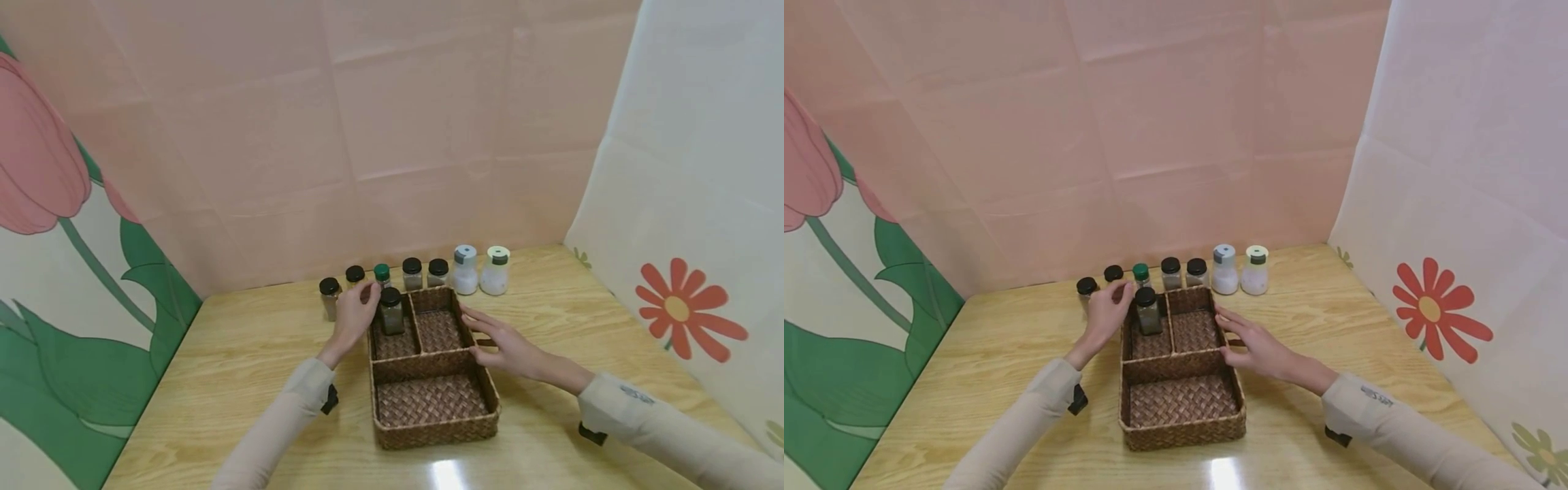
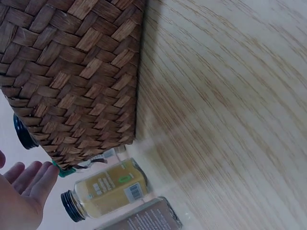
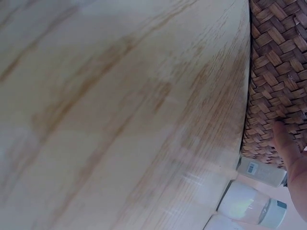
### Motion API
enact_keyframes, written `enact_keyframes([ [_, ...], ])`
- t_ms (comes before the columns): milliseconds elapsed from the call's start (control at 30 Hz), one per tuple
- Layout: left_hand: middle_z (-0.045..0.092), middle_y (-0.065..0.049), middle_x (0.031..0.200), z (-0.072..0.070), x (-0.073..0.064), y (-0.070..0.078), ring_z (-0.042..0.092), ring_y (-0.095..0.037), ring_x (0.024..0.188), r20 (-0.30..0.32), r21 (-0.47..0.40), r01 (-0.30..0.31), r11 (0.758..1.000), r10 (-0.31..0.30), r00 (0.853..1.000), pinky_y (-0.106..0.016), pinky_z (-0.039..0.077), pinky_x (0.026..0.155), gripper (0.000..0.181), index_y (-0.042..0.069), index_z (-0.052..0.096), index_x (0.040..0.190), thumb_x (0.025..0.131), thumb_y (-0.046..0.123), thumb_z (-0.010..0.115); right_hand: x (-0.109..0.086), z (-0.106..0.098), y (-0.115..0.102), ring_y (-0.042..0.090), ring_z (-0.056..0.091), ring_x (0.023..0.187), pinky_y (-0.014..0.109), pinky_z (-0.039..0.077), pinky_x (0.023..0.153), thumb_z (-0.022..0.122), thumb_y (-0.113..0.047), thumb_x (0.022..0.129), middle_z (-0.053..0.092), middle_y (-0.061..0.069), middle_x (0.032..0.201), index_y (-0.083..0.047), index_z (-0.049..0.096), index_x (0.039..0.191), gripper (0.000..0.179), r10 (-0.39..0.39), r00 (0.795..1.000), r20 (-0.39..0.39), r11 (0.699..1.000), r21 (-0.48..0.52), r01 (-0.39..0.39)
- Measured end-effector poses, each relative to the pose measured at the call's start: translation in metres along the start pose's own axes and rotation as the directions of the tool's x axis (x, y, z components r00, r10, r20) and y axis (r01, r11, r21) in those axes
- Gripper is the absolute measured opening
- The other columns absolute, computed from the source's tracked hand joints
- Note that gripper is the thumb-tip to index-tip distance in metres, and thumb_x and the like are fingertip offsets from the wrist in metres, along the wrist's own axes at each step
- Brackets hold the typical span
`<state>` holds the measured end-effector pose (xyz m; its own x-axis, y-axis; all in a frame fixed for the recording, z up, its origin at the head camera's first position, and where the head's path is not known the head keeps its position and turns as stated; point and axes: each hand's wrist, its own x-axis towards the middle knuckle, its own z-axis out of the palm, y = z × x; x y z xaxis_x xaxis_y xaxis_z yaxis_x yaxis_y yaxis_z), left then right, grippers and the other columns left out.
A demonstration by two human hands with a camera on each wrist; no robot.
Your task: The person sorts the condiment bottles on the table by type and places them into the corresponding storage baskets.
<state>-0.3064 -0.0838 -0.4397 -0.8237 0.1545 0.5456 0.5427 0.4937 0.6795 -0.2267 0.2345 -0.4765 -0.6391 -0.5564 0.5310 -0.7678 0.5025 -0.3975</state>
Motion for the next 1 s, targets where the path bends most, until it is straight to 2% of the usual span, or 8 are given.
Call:
enact_keyframes([
  [133, 0.074, -0.006, 0.101, -0.003, 0.0, -0.001, 0.071, -0.015, 0.087, 0.0, -0.031, -0.006, 1.0, 0.006, 1.0, -0.033, 0.057, 0.075, 0.023, 0.005, 0.072, 0.113, 0.102, 0.019, 0.057, -0.001, 0.001, 0.003, 0.044, 0.056, 0.118, 0.046, 0.053, 0.087, 0.069, 0.002, 0.083, 0.043, 0.031, 0.144, 0.015, 0.051, 0.135, 0.057, -0.013, 1.0, -0.003, 1.0, -0.013, 0.013],
  [267, 0.074, -0.005, 0.098, -0.006, 0.001, -0.004, 0.07, -0.012, 0.084, -0.016, -0.033, 0.001, 0.999, -0.002, 1.0, -0.031, 0.057, 0.074, 0.02, 0.006, 0.073, 0.111, 0.101, 0.018, 0.059, -0.001, 0.002, 0.005, 0.045, 0.056, 0.117, 0.046, 0.054, 0.084, 0.068, 0.004, 0.083, 0.042, 0.033, 0.144, 0.017, 0.049, 0.135, 0.057, -0.016, 1.0, -0.005, 1.0, 0.015, 0.016],
  [400, 0.074, -0.008, 0.095, -0.009, 0.002, -0.006, 0.071, -0.015, 0.083, -0.032, -0.019, -0.001, 1.0, 0.0, 0.999, -0.032, 0.057, 0.073, 0.02, 0.004, 0.073, 0.111, 0.1, 0.016, 0.059, 0.0, 0.003, 0.004, 0.045, 0.055, 0.118, 0.046, 0.054, 0.083, 0.068, 0.004, 0.083, 0.041, 0.034, 0.143, 0.018, 0.049, 0.134, 0.056, -0.013, 1.0, -0.001, 0.999, 0.029, 0.013],
  [567, 0.074, -0.014, 0.095, -0.014, 0.004, -0.009, 0.072, -0.022, 0.083, -0.071, -0.04, -0.038, 0.998, 0.035, 0.997, -0.034, 0.058, 0.073, 0.021, 0.001, 0.073, 0.109, 0.101, 0.015, 0.058, -0.001, 0.001, 0.004, 0.048, 0.053, 0.119, 0.04, 0.055, 0.083, 0.065, 0.006, 0.086, 0.036, 0.035, 0.146, 0.016, 0.045, 0.139, 0.058, 0.022, 0.999, 0.027, 0.995, 0.096, -0.024],
  [700, 0.073, -0.015, 0.099, -0.02, 0.005, -0.01, 0.072, -0.023, 0.083, -0.097, -0.04, -0.028, 0.999, 0.024, 0.995, -0.035, 0.058, 0.071, 0.022, 0.001, 0.073, 0.108, 0.101, 0.014, 0.057, -0.002, 0.0, 0.003, 0.05, 0.051, 0.121, 0.036, 0.055, 0.083, 0.063, 0.008, 0.087, 0.033, 0.036, 0.148, 0.015, 0.042, 0.141, 0.059, 0.039, 0.998, 0.039, 0.989, 0.142, -0.045],
  [833, 0.073, -0.017, 0.099, -0.027, 0.004, -0.012, 0.071, -0.022, 0.082, -0.111, -0.036, -0.016, 0.999, 0.012, 0.994, -0.035, 0.058, 0.071, 0.021, 0.001, 0.073, 0.108, 0.101, 0.013, 0.058, -0.002, 0.0, 0.003, 0.048, 0.051, 0.12, 0.035, 0.055, 0.083, 0.064, 0.008, 0.086, 0.034, 0.035, 0.148, 0.015, 0.043, 0.141, 0.059, 0.038, 0.999, 0.033, 0.99, 0.134, -0.042],
  [1000, 0.073, -0.018, 0.098, -0.032, 0.004, -0.016, 0.071, -0.023, 0.082, -0.146, -0.017, -0.057, 0.998, 0.054, 0.988, -0.037, 0.058, 0.071, 0.019, -0.001, 0.073, 0.107, 0.099, 0.01, 0.06, -0.002, 0.002, 0.003, 0.048, 0.052, 0.12, 0.036, 0.055, 0.083, 0.065, 0.006, 0.087, 0.034, 0.034, 0.148, 0.014, 0.044, 0.141, 0.059, 0.038, 0.998, 0.04, 0.992, 0.121, -0.042],
])
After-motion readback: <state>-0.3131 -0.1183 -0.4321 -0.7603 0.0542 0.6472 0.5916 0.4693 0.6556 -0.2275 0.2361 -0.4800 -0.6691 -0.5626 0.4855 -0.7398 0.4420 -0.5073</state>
